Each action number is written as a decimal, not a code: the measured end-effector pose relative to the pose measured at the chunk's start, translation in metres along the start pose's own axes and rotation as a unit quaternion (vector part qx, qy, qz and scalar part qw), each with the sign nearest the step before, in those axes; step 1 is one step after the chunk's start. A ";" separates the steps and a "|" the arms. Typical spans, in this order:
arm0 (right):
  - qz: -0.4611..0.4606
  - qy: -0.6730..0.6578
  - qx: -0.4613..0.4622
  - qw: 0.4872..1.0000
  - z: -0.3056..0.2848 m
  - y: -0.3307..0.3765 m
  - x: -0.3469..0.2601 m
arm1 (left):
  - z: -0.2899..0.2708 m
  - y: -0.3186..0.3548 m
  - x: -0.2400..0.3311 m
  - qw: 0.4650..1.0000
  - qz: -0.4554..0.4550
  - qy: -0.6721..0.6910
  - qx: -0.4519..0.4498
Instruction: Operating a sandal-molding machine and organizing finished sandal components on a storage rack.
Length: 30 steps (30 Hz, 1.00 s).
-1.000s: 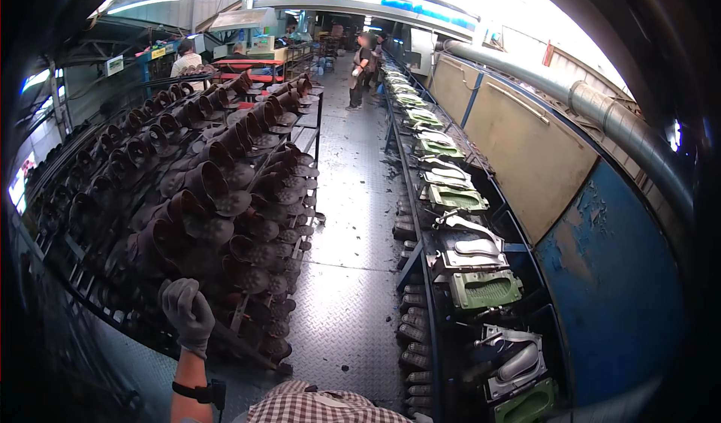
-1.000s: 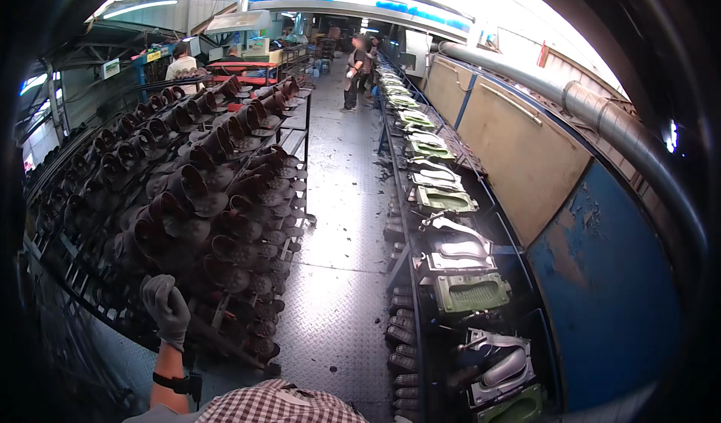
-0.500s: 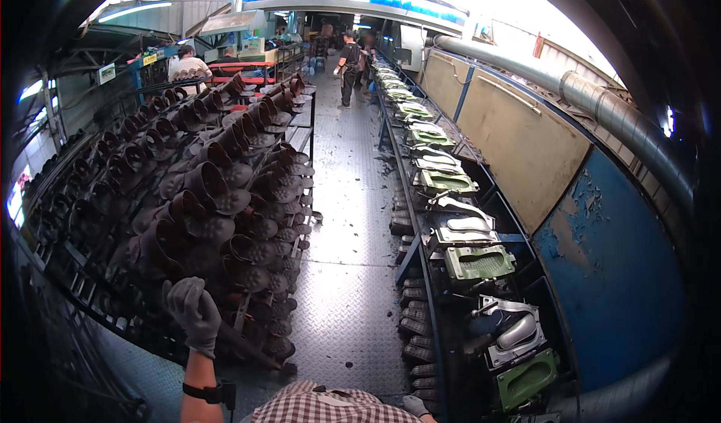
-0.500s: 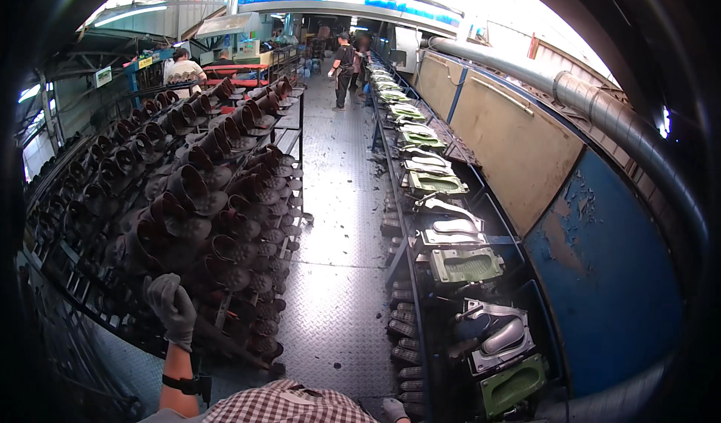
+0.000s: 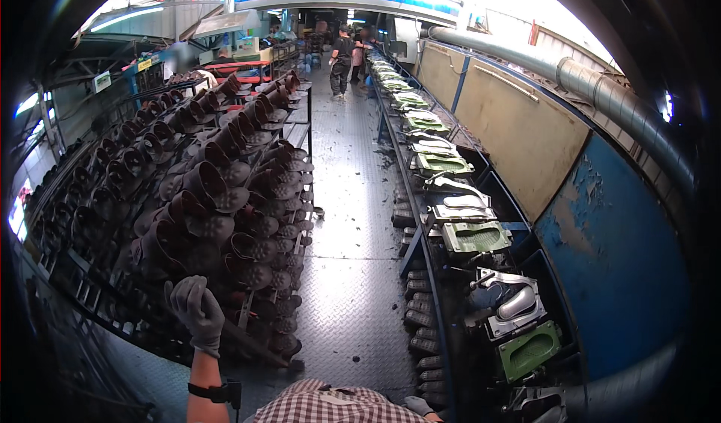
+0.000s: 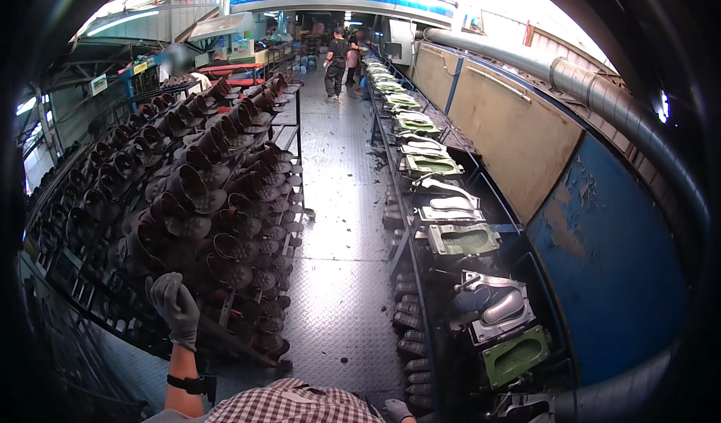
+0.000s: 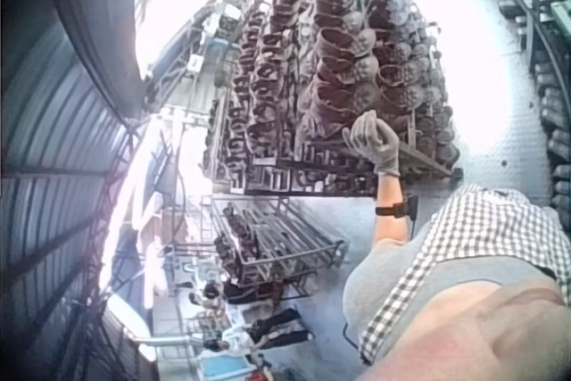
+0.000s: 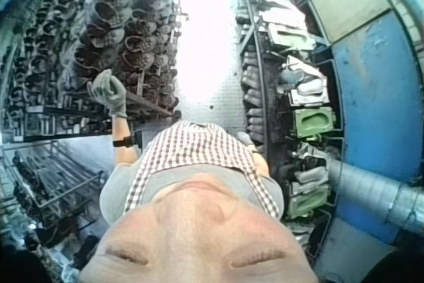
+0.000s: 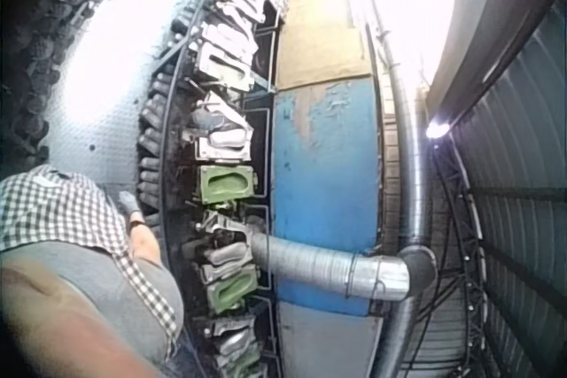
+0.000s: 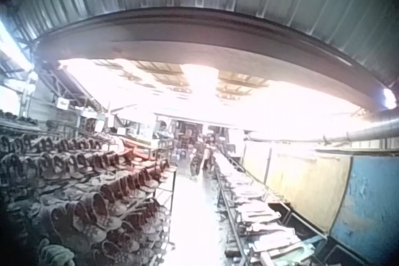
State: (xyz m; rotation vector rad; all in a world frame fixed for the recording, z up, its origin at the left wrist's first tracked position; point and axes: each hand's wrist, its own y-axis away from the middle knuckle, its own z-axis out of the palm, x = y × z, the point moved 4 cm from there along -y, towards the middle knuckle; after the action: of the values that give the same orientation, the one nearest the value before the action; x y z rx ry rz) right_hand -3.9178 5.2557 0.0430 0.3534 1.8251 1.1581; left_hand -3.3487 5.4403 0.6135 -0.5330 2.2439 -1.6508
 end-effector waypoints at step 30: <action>-0.250 0.181 -0.045 0.950 0.010 -0.006 -0.018 | 0.007 0.019 0.005 1.000 0.007 -0.017 0.021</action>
State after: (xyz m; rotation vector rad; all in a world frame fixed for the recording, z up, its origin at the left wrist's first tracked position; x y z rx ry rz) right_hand -3.8986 5.2468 0.0468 -0.3866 2.0046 0.9776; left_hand -3.3518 5.4370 0.5926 -0.5296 2.1792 -1.6648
